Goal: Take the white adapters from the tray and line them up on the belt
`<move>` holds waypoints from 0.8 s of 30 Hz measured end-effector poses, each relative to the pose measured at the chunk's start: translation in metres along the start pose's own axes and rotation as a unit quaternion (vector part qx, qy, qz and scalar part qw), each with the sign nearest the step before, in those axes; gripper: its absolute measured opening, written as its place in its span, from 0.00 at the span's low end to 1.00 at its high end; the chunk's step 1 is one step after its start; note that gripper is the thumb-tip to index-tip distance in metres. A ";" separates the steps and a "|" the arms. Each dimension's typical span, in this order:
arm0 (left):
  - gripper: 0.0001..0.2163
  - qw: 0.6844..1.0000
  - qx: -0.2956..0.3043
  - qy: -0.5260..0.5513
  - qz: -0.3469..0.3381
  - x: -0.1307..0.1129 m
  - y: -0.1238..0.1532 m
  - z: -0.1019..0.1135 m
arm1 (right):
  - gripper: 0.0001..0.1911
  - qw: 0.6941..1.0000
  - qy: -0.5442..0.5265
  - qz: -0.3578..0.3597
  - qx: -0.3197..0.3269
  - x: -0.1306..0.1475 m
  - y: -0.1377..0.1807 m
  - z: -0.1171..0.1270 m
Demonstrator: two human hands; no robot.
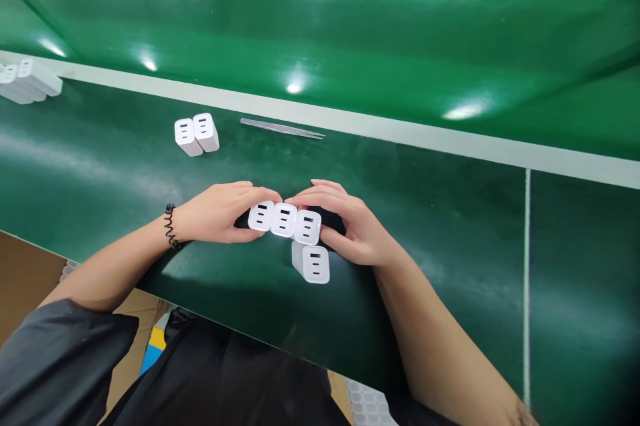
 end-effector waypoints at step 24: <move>0.18 1.000 0.015 0.012 -0.001 0.004 -0.002 -0.002 | 0.21 1.000 0.006 0.011 0.002 0.001 0.004 -0.001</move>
Point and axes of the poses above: each hand's wrist, its own y-axis away from the middle knuckle, its own z-axis out of the back of the hand, x = y × z, the point moved 8 cm from there along -y, towards the middle knuckle, and after that the axes turned 8 degrees about y, right-handed, at the moved point
